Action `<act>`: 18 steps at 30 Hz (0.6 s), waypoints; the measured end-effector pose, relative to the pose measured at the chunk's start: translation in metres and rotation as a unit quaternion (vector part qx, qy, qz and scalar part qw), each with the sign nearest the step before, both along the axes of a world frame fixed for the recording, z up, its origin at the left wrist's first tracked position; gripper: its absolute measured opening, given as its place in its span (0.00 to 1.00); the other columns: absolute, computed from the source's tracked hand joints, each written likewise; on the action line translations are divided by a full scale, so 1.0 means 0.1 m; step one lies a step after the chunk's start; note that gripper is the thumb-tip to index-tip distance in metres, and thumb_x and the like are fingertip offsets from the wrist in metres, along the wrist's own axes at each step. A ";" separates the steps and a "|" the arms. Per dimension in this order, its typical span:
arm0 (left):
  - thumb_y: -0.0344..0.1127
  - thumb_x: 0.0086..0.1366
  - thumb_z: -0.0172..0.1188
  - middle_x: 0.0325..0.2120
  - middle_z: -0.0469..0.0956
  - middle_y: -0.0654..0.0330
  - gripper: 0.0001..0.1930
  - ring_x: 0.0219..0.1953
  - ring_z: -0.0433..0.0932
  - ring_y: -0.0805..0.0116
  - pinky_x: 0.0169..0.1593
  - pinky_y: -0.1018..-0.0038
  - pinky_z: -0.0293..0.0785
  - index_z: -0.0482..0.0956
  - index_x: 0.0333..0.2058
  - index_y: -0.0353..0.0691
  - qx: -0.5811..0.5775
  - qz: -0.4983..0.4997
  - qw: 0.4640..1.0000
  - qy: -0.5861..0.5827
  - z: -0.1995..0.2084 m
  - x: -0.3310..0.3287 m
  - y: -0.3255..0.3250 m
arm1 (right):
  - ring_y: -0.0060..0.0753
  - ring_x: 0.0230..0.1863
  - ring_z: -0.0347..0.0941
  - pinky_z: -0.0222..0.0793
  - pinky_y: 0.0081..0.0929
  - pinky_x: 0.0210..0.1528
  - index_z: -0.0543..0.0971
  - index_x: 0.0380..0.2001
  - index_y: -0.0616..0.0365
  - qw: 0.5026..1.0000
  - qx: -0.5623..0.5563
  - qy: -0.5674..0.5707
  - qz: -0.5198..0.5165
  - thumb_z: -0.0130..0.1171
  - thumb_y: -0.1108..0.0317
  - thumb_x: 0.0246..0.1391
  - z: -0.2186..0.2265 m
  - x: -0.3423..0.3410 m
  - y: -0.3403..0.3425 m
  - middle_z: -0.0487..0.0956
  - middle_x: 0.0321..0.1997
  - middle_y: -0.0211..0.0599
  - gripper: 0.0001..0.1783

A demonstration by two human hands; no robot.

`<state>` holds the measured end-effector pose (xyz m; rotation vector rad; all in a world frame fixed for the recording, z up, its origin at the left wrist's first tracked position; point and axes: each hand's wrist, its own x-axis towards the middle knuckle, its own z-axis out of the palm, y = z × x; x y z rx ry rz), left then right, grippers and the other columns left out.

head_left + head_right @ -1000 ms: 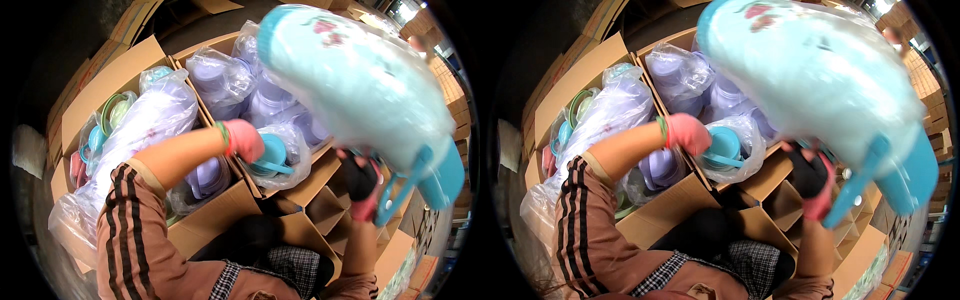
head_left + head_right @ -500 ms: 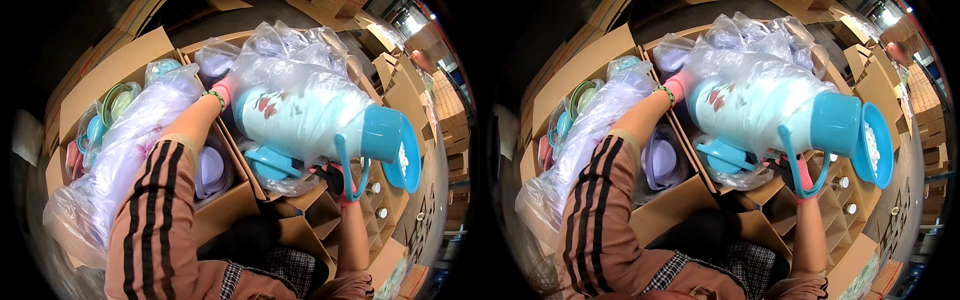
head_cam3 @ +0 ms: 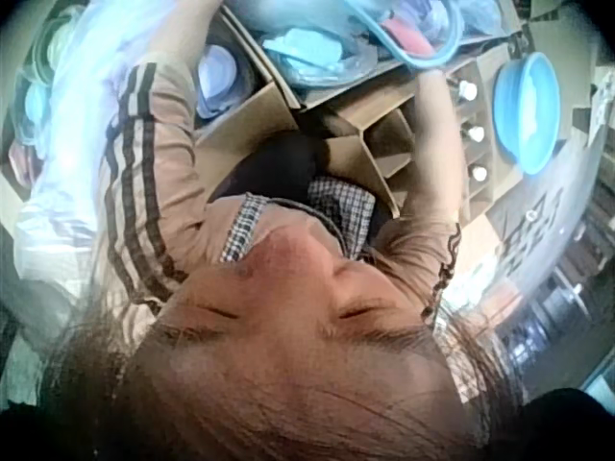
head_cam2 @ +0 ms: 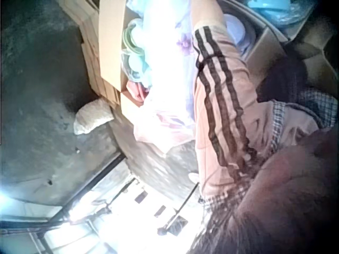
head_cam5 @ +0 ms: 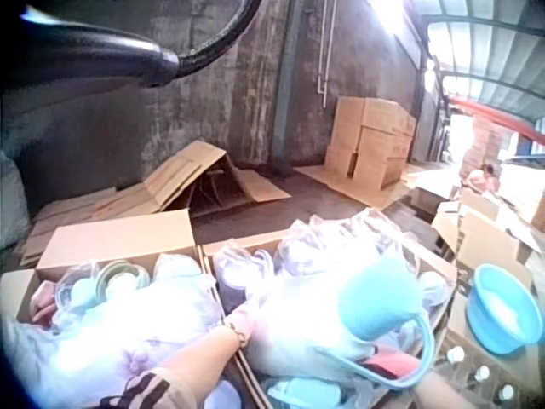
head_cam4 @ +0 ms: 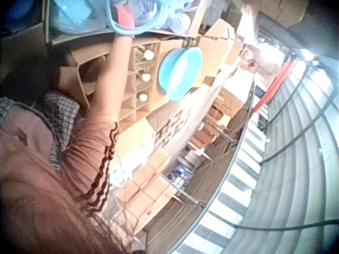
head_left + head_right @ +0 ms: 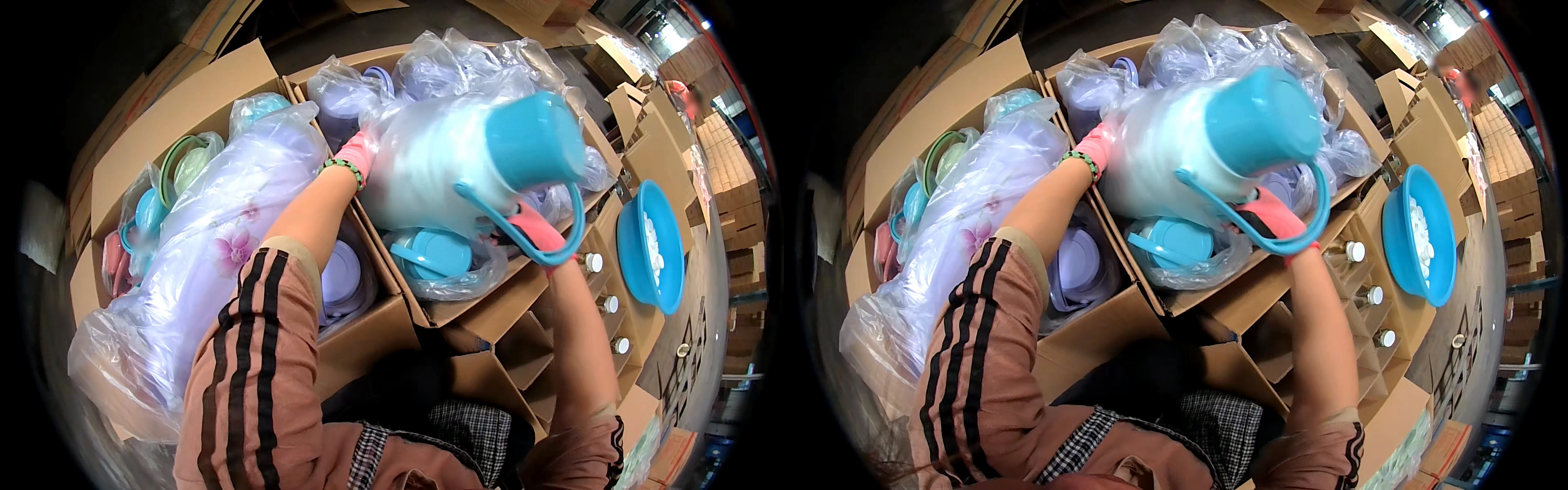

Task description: The person sits on the floor in a warehouse and packs plastic pitchers into cardboard boxes. They remove pitchers from plastic bags, inspect them, and place them into boxes. The person also handles the lids and inner components of the pitchers, ensuring they are assembled correctly before placing them into the packaging.

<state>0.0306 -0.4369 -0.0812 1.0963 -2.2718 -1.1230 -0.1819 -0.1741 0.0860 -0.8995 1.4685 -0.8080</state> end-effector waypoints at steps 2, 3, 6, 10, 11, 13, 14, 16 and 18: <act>0.44 0.61 0.39 0.58 0.55 0.59 0.23 0.60 0.49 0.59 0.61 0.68 0.44 0.59 0.55 0.49 -0.220 -0.139 0.890 -0.373 0.75 -0.29 0.36 | 0.25 0.25 0.69 0.64 0.22 0.28 0.74 0.34 0.65 0.998 -0.028 0.057 0.001 0.56 0.72 0.40 -0.26 -0.08 -0.12 0.75 0.25 0.33 0.13; 0.44 0.62 0.39 0.58 0.55 0.60 0.22 0.60 0.48 0.59 0.61 0.67 0.44 0.59 0.55 0.51 -0.320 -0.188 0.760 -0.533 0.90 -0.32 0.41 | 0.30 0.29 0.71 0.66 0.25 0.32 0.74 0.35 0.66 0.995 -0.032 0.087 -0.023 0.54 0.71 0.40 -0.33 0.00 -0.17 0.76 0.26 0.38 0.15; 0.45 0.60 0.40 0.58 0.55 0.62 0.22 0.61 0.47 0.57 0.61 0.64 0.43 0.60 0.55 0.56 -0.228 -0.090 0.874 -0.420 0.32 0.07 -0.04 | 0.43 0.37 0.74 0.66 0.31 0.40 0.73 0.38 0.67 0.927 -0.068 0.359 0.079 0.54 0.68 0.37 -0.86 0.33 -0.52 0.76 0.34 0.53 0.21; 0.51 0.57 0.45 0.52 0.63 0.66 0.24 0.57 0.55 0.57 0.56 0.60 0.53 0.64 0.52 0.55 -0.359 -0.146 0.798 -0.461 0.74 -0.09 0.34 | 0.50 0.40 0.72 0.66 0.34 0.42 0.73 0.39 0.67 0.885 -0.033 0.464 0.005 0.54 0.66 0.38 -1.07 0.27 -0.44 0.75 0.36 0.56 0.22; 0.49 0.56 0.46 0.50 0.64 0.65 0.22 0.55 0.57 0.57 0.54 0.61 0.55 0.67 0.50 0.54 -0.370 -0.178 0.781 -0.471 0.79 -0.12 0.36 | 0.51 0.42 0.71 0.66 0.35 0.43 0.73 0.40 0.65 0.935 -0.043 0.351 -0.017 0.54 0.65 0.39 -1.05 0.21 -0.44 0.75 0.37 0.56 0.22; 0.45 0.56 0.48 0.47 0.67 0.64 0.18 0.52 0.61 0.58 0.52 0.62 0.60 0.72 0.45 0.51 -0.389 -0.234 0.743 -0.492 0.82 -0.13 0.38 | 0.46 0.41 0.72 0.66 0.32 0.42 0.72 0.42 0.64 0.927 -0.009 0.374 -0.036 0.55 0.64 0.42 -0.84 0.35 -0.27 0.75 0.38 0.52 0.22; 0.41 0.54 0.51 0.47 0.67 0.62 0.14 0.50 0.64 0.61 0.49 0.63 0.62 0.76 0.39 0.49 -0.413 -0.232 0.741 -0.475 0.80 -0.10 0.37 | 0.52 0.45 0.68 0.64 0.36 0.46 0.72 0.41 0.61 0.928 -0.066 0.363 -0.051 0.55 0.63 0.42 -0.71 0.44 -0.15 0.74 0.40 0.51 0.21; 0.39 0.53 0.51 0.44 0.69 0.62 0.12 0.47 0.66 0.60 0.47 0.65 0.63 0.77 0.36 0.47 -0.376 -0.155 0.828 -0.387 0.60 -0.08 0.23 | 0.51 0.45 0.67 0.62 0.36 0.46 0.70 0.42 0.62 0.933 -0.176 0.299 -0.096 0.55 0.63 0.44 -0.63 0.51 0.14 0.72 0.41 0.51 0.21; 0.39 0.53 0.50 0.44 0.69 0.62 0.11 0.46 0.67 0.59 0.48 0.64 0.62 0.77 0.35 0.47 -0.379 -0.192 0.802 -0.421 0.72 -0.12 0.35 | 0.52 0.44 0.66 0.62 0.34 0.46 0.68 0.42 0.62 0.908 -0.238 0.325 -0.117 0.56 0.68 0.45 -0.30 0.68 0.57 0.70 0.42 0.51 0.20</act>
